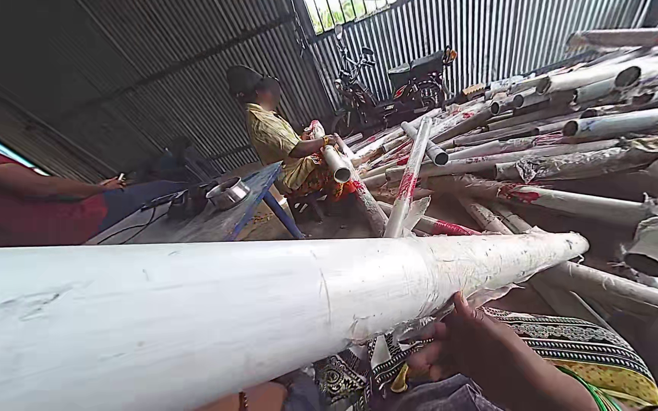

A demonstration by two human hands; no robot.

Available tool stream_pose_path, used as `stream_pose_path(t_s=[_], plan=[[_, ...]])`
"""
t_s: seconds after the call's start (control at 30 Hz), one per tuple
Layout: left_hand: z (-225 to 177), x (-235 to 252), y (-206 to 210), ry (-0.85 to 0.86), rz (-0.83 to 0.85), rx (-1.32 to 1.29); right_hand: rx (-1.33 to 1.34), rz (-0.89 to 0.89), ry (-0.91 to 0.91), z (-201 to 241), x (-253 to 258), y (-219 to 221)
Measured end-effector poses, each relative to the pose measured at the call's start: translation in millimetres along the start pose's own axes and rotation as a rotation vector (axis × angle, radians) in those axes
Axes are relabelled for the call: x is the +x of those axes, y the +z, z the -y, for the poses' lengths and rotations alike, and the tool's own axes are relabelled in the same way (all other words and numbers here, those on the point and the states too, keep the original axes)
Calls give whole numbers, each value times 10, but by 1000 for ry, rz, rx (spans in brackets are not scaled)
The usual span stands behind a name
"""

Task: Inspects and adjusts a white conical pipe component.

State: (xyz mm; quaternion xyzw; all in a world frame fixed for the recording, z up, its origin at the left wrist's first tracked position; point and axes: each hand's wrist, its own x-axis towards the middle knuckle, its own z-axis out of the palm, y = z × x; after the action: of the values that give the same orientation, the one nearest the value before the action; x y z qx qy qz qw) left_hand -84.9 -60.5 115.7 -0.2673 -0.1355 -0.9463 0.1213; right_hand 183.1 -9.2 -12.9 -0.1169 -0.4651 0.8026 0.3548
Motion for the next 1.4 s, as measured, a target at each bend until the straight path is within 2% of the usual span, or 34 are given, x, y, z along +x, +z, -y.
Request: stream_pose_path(t_s=[0.07, 0.1, 0.2, 0.33, 0.4, 0.53, 0.73, 0.9, 1.0, 1.1, 1.27, 1.4], plan=[[88, 33, -147, -21, 72, 77, -79, -22, 25, 17, 5, -65], [127, 39, -168, -87, 115, 128, -110, -59, 28, 21, 17, -94], [307, -49, -37, -180, 222, 92, -183, -207, 36, 50, 82, -231], [604, -559, 254, -358, 267, 167, -261, -422, -3, 59, 136, -485], [831, -788, 248, -435, 293, 189, -298, -491, -32, 75, 125, -586], [1175, -932, 179, -463, 208, 260, -461, -557, -138, 112, 95, -796], [1351, -890, 88, -542, 144, 232, -808, -586, -280, 113, 292, -1019], [1498, -977, -101, -431, 118, 263, -1239, -535, -539, 117, 664, -1116], [1622, -960, -277, -361, 151, 214, -1403, -502, -688, 85, 851, -1115], [1740, -916, -451, -296, 227, 122, -1490, -486, -762, -3, 980, -1097], [1841, -867, -702, -288, 387, 21, -1545, -493, -815, -79, 1098, -1102], [1841, -867, -760, -263, 375, 55, -1571, -511, -814, -48, 1131, -1070]])
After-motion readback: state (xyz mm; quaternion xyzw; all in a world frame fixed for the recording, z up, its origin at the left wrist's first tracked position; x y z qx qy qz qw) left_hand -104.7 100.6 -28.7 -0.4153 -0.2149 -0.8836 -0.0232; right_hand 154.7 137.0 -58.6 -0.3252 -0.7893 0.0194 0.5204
